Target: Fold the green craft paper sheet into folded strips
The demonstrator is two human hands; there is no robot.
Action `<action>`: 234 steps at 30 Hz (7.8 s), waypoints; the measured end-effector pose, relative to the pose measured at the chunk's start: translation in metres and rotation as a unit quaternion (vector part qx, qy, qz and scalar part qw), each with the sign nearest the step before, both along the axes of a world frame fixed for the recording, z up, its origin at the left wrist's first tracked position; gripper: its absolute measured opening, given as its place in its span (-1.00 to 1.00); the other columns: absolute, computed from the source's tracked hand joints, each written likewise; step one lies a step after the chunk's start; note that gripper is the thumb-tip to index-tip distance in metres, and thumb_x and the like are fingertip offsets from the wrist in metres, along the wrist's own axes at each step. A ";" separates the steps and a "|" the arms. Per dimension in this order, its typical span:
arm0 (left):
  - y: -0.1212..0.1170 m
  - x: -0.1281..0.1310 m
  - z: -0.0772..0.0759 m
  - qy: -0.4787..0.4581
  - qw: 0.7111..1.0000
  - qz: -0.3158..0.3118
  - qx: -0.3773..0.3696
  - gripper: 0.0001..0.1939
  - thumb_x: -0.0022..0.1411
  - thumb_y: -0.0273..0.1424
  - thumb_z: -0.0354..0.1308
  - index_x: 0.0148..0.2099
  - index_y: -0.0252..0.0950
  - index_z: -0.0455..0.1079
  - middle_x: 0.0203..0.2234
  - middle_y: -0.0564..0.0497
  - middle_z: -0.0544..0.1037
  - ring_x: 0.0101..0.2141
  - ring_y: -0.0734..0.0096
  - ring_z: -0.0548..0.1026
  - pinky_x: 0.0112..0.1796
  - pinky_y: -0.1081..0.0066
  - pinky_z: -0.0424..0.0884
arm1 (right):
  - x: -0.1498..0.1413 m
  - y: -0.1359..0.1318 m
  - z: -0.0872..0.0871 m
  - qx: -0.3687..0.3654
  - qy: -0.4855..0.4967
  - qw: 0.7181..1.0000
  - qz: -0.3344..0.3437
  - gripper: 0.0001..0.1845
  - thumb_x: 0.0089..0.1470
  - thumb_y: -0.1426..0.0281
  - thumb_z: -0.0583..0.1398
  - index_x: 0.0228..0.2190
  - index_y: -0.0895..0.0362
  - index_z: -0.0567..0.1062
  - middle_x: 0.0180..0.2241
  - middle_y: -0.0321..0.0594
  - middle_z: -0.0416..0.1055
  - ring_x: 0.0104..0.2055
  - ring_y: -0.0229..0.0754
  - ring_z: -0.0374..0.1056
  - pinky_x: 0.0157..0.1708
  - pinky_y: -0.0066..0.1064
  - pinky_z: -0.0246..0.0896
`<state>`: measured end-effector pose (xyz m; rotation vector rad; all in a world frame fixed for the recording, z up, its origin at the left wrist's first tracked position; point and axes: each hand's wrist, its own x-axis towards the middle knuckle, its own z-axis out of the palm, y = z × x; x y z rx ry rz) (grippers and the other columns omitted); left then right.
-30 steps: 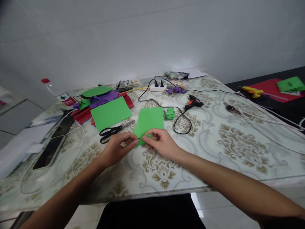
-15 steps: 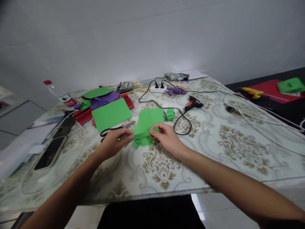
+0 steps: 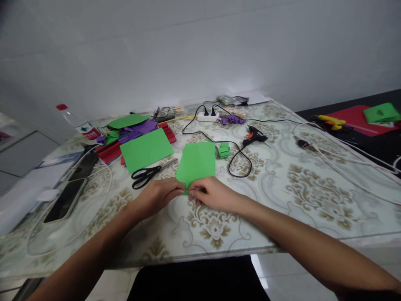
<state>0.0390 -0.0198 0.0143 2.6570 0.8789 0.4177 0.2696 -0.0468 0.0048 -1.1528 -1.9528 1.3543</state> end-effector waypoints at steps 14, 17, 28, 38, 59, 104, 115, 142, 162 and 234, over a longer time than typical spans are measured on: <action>0.010 -0.011 0.008 -0.003 1.000 -0.006 0.008 -0.84 0.45 -0.38 0.06 -0.14 -0.29 0.45 -0.29 0.00 0.58 -0.27 0.33 0.53 -0.23 0.40 0.35 | 0.004 0.000 0.006 -0.049 0.004 0.998 0.044 -0.71 0.26 0.26 0.16 -0.33 0.21 0.56 -0.38 -0.14 0.60 -0.41 -0.18 0.52 -0.46 -0.47 0.30; 0.004 -0.008 0.008 -0.009 0.999 -0.032 0.006 -0.84 0.45 -0.38 0.06 -0.13 -0.29 0.45 -0.29 -0.01 0.58 -0.26 0.32 0.53 -0.20 0.39 0.35 | 0.003 -0.001 0.007 -0.058 0.000 0.996 0.062 -0.67 0.28 0.25 0.14 -0.30 0.24 0.57 -0.35 -0.09 0.59 -0.38 -0.16 0.54 -0.43 -0.46 0.34; -0.005 0.000 0.005 -0.039 0.999 -0.029 -0.018 -0.91 0.39 -0.42 0.12 -0.15 -0.29 0.45 -0.33 0.01 0.56 -0.33 0.39 0.50 -0.27 0.43 0.33 | -0.001 -0.004 0.003 0.102 -0.072 0.991 0.042 -0.71 0.29 0.39 0.12 -0.32 0.21 0.62 -0.49 -0.19 0.58 -0.51 -0.27 0.43 -0.46 -0.51 0.23; 0.003 -0.007 0.010 -0.066 0.998 0.001 -0.013 -0.94 0.36 -0.43 0.15 -0.19 -0.28 0.45 -0.35 0.04 0.57 -0.36 0.44 0.50 -0.30 0.47 0.32 | 0.000 -0.004 0.006 0.185 -0.086 0.979 0.007 -0.74 0.29 0.39 0.14 -0.29 0.20 0.63 -0.46 -0.19 0.58 -0.49 -0.26 0.41 -0.42 -0.49 0.17; 0.005 -0.009 0.015 -0.087 0.995 0.001 -0.051 -0.90 0.35 -0.39 0.16 -0.21 -0.28 0.48 -0.37 0.03 0.60 -0.39 0.46 0.50 -0.32 0.48 0.34 | 0.001 -0.006 0.008 0.084 -0.026 0.996 0.004 -0.72 0.29 0.30 0.14 -0.28 0.19 0.61 -0.47 -0.19 0.60 -0.49 -0.22 0.51 -0.46 -0.50 0.28; 0.014 0.005 -0.008 -0.433 0.772 0.192 -0.424 -0.72 0.09 -0.23 0.36 -0.40 -0.35 0.45 -0.64 0.07 0.45 -0.63 0.54 0.36 -0.61 0.52 0.27 | -0.004 -0.002 0.009 -0.112 0.158 0.980 -0.054 -0.49 0.07 -0.04 0.29 -0.36 0.20 0.61 -0.51 -0.20 0.56 -0.50 -0.24 0.45 -0.50 -0.46 0.33; 0.001 0.018 -0.007 -0.379 0.817 0.146 -0.410 -0.71 0.10 -0.23 0.38 -0.42 -0.38 0.50 -0.65 0.04 0.48 -0.63 0.52 0.38 -0.57 0.50 0.34 | -0.010 -0.005 0.002 -0.149 0.177 0.971 -0.060 -0.46 0.00 -0.07 0.33 -0.34 0.20 0.59 -0.35 -0.12 0.61 -0.43 -0.23 0.50 -0.46 -0.45 0.38; -0.001 0.020 -0.006 -0.382 0.818 0.198 -0.383 -0.72 0.06 -0.24 0.32 -0.47 -0.38 0.48 -0.68 0.02 0.48 -0.66 0.51 0.38 -0.60 0.52 0.32 | -0.012 -0.006 -0.002 -0.174 0.202 0.962 -0.062 -0.48 0.00 -0.05 0.34 -0.37 0.20 0.58 -0.33 -0.12 0.63 -0.39 -0.21 0.54 -0.44 -0.45 0.39; -0.001 0.018 -0.005 -0.357 0.843 0.182 -0.360 -0.74 0.07 -0.26 0.32 -0.51 -0.36 0.47 -0.68 0.03 0.47 -0.65 0.52 0.36 -0.59 0.52 0.30 | -0.012 -0.006 -0.004 -0.142 0.204 0.966 -0.070 -0.55 0.04 0.02 0.34 -0.33 0.19 0.61 -0.36 -0.14 0.63 -0.34 -0.16 0.54 -0.33 -0.38 0.41; 0.034 -0.011 -0.002 -0.505 0.757 0.279 -0.307 -0.70 -0.02 -0.30 0.41 -0.54 -0.33 0.38 -0.71 0.12 0.39 -0.68 0.59 0.29 -0.63 0.54 0.17 | -0.019 -0.010 -0.005 -0.154 0.158 0.973 -0.072 -0.49 -0.02 -0.04 0.34 -0.46 0.22 0.62 -0.57 -0.22 0.51 -0.60 -0.33 0.22 -0.60 -0.49 -0.01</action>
